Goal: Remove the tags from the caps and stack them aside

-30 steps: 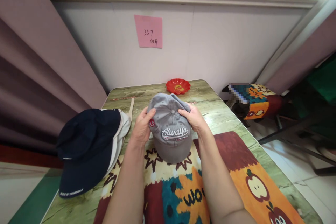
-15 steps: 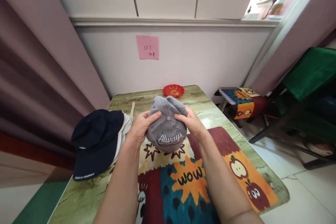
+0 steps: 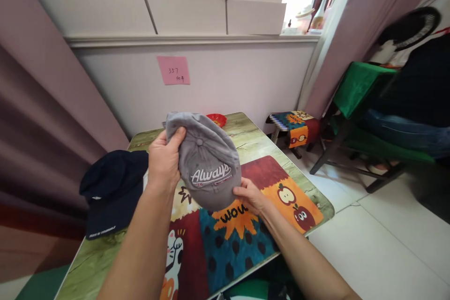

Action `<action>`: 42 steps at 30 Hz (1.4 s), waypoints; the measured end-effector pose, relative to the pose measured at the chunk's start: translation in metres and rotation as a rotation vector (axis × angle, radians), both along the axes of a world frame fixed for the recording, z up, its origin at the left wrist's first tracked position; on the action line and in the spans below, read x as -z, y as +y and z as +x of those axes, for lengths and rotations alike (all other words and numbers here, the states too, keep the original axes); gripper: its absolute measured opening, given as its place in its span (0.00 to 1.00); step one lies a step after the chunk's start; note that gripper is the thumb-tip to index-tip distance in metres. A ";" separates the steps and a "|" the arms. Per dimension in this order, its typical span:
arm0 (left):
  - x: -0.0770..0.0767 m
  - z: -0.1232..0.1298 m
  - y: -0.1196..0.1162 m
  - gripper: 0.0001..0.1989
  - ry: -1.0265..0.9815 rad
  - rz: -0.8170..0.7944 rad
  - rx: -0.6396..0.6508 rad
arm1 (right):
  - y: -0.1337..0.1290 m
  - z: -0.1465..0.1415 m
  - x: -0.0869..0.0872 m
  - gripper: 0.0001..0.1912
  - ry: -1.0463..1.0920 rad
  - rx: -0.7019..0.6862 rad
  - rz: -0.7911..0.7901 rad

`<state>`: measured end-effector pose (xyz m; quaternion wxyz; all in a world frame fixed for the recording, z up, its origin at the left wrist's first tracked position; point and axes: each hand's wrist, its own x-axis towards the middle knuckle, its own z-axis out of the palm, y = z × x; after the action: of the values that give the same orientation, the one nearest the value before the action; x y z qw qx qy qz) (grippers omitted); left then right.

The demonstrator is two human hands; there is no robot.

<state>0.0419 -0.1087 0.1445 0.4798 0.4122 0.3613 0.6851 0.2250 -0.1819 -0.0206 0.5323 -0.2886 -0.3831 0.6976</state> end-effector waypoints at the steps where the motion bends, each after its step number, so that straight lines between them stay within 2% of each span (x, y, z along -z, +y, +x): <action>1: 0.007 -0.001 0.003 0.15 -0.009 -0.021 -0.010 | -0.007 0.003 -0.003 0.23 0.079 0.078 -0.052; 3: 0.028 -0.004 0.009 0.14 -0.011 -0.132 -0.010 | -0.016 0.014 -0.014 0.22 0.175 0.213 -0.152; 6: 0.073 -0.007 0.008 0.14 0.083 -0.392 0.055 | -0.020 0.038 -0.032 0.16 0.165 0.369 -0.255; 8: 0.106 -0.010 0.002 0.22 0.212 -0.478 0.180 | -0.017 0.055 -0.041 0.14 0.129 0.436 -0.285; 9: 0.122 -0.011 -0.002 0.26 0.299 -0.501 0.185 | -0.014 0.062 -0.045 0.14 0.118 0.459 -0.286; 11: 0.151 -0.013 -0.009 0.28 0.562 -0.440 0.136 | -0.002 0.072 -0.050 0.13 0.122 0.498 -0.276; 13: 0.175 -0.015 -0.014 0.23 0.846 -0.273 0.008 | 0.017 0.079 -0.055 0.14 0.150 0.537 -0.263; 16: 0.200 -0.017 -0.016 0.15 1.056 -0.064 -0.166 | 0.059 0.085 -0.068 0.14 0.174 0.578 -0.224; 18: 0.207 -0.019 -0.016 0.12 1.099 0.001 -0.188 | 0.091 0.091 -0.080 0.13 0.185 0.594 -0.175; 21: 0.210 -0.021 -0.015 0.11 1.102 0.021 -0.163 | 0.136 0.106 -0.094 0.11 0.228 0.633 -0.105; 23: 0.209 -0.022 -0.016 0.11 1.084 0.015 -0.156 | 0.158 0.117 -0.092 0.10 0.240 0.683 -0.150; 25: 0.208 -0.023 -0.016 0.12 1.073 0.014 -0.149 | 0.170 0.126 -0.079 0.08 0.226 0.723 -0.297; 30: 0.208 -0.023 -0.017 0.12 1.081 0.025 -0.147 | 0.162 0.138 -0.013 0.06 0.156 0.734 -0.541; 33: 0.208 -0.023 -0.017 0.12 1.094 0.033 -0.143 | 0.150 0.144 0.016 0.05 0.136 0.750 -0.616; 38: 0.209 -0.022 -0.016 0.12 1.090 0.028 -0.150 | 0.134 0.150 0.033 0.05 0.145 0.750 -0.608; 42: 0.209 -0.021 -0.015 0.12 1.082 0.030 -0.153 | 0.120 0.141 0.043 0.05 0.109 0.737 -0.639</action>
<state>0.0204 -0.1241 -0.0647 0.1683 0.6852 0.5757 0.4131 0.3665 -0.0622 -0.0638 0.6479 -0.5170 0.0062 0.5594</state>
